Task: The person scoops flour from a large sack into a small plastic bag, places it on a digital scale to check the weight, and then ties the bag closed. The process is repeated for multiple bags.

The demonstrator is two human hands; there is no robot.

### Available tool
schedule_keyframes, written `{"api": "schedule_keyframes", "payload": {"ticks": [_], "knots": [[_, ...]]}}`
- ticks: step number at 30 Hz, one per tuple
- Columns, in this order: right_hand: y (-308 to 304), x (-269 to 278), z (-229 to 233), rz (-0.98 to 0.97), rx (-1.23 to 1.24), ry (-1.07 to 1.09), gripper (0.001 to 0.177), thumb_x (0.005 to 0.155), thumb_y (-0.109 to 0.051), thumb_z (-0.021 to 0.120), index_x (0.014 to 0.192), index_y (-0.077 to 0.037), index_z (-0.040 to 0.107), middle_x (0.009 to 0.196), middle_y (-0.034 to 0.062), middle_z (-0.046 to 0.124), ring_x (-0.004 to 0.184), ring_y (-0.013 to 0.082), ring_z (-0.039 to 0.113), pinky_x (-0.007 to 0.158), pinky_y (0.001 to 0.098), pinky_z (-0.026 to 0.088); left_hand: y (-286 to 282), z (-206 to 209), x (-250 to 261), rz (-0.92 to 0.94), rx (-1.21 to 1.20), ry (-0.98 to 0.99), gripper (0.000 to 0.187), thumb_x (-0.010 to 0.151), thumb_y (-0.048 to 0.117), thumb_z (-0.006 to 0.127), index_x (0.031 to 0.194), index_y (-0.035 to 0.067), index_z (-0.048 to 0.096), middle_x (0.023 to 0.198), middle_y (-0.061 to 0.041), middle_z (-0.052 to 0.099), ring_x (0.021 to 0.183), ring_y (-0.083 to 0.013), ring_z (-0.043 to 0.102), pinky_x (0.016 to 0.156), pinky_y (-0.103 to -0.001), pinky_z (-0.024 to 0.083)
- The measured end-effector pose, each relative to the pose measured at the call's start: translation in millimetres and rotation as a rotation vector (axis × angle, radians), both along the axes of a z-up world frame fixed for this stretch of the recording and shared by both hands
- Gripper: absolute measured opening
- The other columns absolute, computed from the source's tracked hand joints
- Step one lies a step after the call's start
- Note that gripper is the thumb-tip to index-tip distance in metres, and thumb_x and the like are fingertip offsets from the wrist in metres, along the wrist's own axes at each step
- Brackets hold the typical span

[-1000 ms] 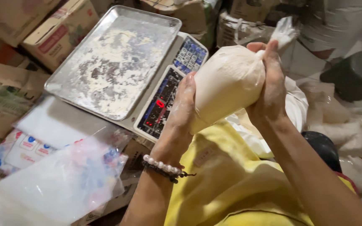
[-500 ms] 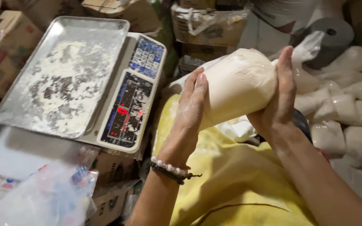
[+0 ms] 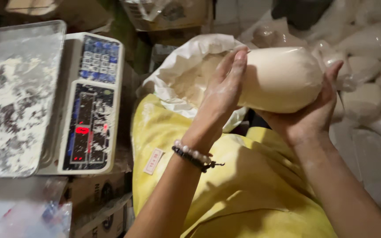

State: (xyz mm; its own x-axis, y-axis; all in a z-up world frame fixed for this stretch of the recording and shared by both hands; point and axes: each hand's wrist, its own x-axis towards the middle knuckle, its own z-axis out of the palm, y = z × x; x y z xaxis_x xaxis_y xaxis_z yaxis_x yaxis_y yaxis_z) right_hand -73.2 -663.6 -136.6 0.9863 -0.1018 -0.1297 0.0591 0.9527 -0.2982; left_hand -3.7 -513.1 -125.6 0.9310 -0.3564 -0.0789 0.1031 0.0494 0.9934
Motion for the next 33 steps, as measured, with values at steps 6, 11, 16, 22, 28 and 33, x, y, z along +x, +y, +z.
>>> {"api": "schedule_keyframes", "payload": {"ticks": [6, 11, 16, 22, 28, 33], "knots": [[-47, -12, -25, -0.130, 0.001, -0.017, 0.086, 0.089, -0.073, 0.049, 0.154, -0.018, 0.040, 0.154, 0.0192, 0.043, 0.145, 0.0466, 0.044, 0.112, 0.0737, 0.036, -74, -30, 23, -0.129, 0.002, -0.091, 0.077, 0.101, 0.062, 0.047, 0.150, 0.003, 0.052, 0.144, -0.023, 0.063, 0.137, -0.0324, 0.057, 0.112, -0.039, 0.045], [-76, -6, -30, -0.256, 0.378, -0.076, 0.092, 0.098, -0.066, 0.052, 0.162, -0.003, 0.030, 0.156, 0.0286, 0.036, 0.147, 0.0499, 0.033, 0.121, 0.0695, 0.033, -126, -53, 38, -0.165, -0.073, -0.139, 0.091, 0.096, 0.071, 0.049, 0.157, 0.004, 0.040, 0.142, -0.028, 0.057, 0.129, -0.0357, 0.059, 0.103, -0.042, 0.051], [-95, -5, -41, -0.283, 0.660, -0.094, 0.093, 0.090, -0.059, 0.062, 0.157, -0.003, 0.030, 0.154, 0.0246, 0.036, 0.144, 0.0470, 0.033, 0.121, 0.0669, 0.033, -167, -78, 38, -0.271, -0.051, -0.102, 0.101, 0.093, 0.073, 0.050, 0.160, 0.001, 0.031, 0.140, -0.031, 0.057, 0.132, -0.0370, 0.058, 0.111, -0.041, 0.045], [-124, 1, -60, -0.263, 0.387, -0.123, 0.085, 0.091, -0.044, 0.068, 0.162, -0.012, 0.037, 0.156, 0.0182, 0.041, 0.147, 0.0378, 0.040, 0.131, 0.0578, 0.037, -194, -99, 16, -0.422, -0.180, -0.129, 0.082, 0.100, 0.061, 0.052, 0.151, -0.003, 0.051, 0.133, -0.027, 0.069, 0.122, -0.0371, 0.065, 0.106, -0.041, 0.051], [-101, 15, -74, -0.207, -0.348, 0.023, 0.083, 0.085, -0.060, 0.076, 0.149, -0.018, 0.044, 0.149, 0.0074, 0.045, 0.144, 0.0246, 0.048, 0.129, 0.0501, 0.038, -156, -99, 23, -0.367, -0.039, -0.203, 0.061, 0.106, 0.048, 0.053, 0.140, -0.002, 0.061, 0.129, -0.023, 0.073, 0.129, -0.0292, 0.067, 0.112, -0.035, 0.050], [-65, 30, -103, -0.144, -0.310, 0.495, 0.059, 0.096, -0.059, 0.059, 0.139, -0.019, 0.065, 0.131, 0.0066, 0.066, 0.112, 0.0179, 0.063, 0.095, 0.0299, 0.046, -88, -128, 28, -0.259, -0.007, 0.138, 0.059, 0.101, 0.046, 0.054, 0.135, -0.002, 0.062, 0.111, -0.017, 0.075, 0.105, -0.0241, 0.070, 0.092, -0.033, 0.056]]}}
